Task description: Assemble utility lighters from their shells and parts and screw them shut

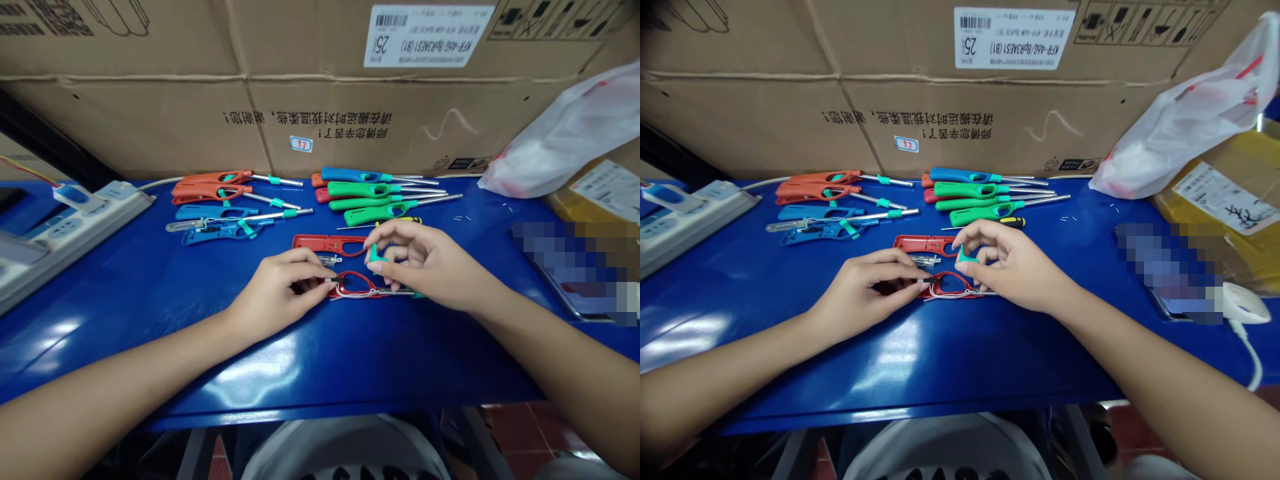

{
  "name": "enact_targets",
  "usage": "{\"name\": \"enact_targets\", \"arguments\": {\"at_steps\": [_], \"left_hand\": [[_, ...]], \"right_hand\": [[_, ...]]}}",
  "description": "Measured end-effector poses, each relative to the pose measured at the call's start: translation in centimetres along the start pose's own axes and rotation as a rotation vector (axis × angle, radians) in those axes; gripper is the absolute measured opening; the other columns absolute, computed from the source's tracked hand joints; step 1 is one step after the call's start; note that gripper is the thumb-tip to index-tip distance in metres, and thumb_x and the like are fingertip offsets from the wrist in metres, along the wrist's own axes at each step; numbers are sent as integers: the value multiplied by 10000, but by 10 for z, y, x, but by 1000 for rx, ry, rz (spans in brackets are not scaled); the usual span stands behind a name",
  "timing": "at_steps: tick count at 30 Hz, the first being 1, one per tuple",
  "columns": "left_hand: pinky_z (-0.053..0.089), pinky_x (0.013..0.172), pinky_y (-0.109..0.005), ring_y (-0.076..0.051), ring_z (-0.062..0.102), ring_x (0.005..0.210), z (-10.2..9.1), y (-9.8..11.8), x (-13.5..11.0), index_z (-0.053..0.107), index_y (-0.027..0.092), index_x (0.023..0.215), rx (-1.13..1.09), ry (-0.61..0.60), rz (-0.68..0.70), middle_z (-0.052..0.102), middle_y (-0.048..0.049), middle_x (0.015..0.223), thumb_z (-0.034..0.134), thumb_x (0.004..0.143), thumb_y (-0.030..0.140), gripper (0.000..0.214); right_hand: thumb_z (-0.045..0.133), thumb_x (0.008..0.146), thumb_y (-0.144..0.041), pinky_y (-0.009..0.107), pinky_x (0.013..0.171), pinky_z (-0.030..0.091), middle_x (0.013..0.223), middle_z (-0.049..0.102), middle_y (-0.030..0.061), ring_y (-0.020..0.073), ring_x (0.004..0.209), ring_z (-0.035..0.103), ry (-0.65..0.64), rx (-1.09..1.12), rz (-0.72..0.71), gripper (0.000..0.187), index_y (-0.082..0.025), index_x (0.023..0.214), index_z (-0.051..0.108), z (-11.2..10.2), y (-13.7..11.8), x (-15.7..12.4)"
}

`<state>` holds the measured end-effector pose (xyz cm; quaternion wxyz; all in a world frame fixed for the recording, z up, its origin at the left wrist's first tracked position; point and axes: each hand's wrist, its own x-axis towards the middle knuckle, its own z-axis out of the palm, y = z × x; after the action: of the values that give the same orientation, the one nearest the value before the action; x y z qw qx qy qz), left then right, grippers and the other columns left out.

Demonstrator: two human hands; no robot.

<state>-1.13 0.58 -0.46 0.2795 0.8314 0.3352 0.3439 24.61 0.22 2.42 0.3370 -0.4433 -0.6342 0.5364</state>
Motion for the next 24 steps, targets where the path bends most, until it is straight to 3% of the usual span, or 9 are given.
{"name": "enact_targets", "arguments": {"at_steps": [7,10,13,17,22,24], "left_hand": [[531,559,-154,-80,661,648,0,2,0,813,180,971,-3,17,-17,714,-44,880,749,884,202,110],[527,547,-151,-80,660,646,1,2,0,813,183,965,-6,14,-20,715,-42,878,750,881,201,106],[519,539,-149,-77,658,639,1,0,-1,813,186,971,-11,11,-26,713,-40,882,750,879,193,112],[519,561,-153,-76,661,651,1,-1,-1,814,173,971,-17,10,-22,714,-44,890,750,877,174,113],[526,578,-166,-86,672,665,1,1,-1,814,165,976,-45,22,-32,721,-50,887,751,878,171,117],[533,580,-172,-97,685,682,1,2,0,816,166,983,-59,29,-38,725,-54,890,750,882,181,121]], "right_hand": [[811,814,-398,286,679,621,902,628,-5,127,750,673,-70,104,115,315,-198,950,610,6,-2,3],[799,818,-466,320,740,642,868,668,9,150,798,687,-30,107,137,327,-196,907,639,10,1,4],[841,769,-472,328,729,644,883,680,14,147,758,696,8,151,149,367,-188,828,618,12,4,5],[868,753,-369,278,690,602,857,672,-3,136,764,695,-24,162,165,346,-187,949,650,10,5,5],[888,711,-385,306,759,587,1060,733,71,179,892,701,13,89,136,315,-173,905,758,6,4,5],[866,731,-416,317,721,576,957,749,64,187,834,698,20,7,101,292,-183,885,780,4,3,5]]}}
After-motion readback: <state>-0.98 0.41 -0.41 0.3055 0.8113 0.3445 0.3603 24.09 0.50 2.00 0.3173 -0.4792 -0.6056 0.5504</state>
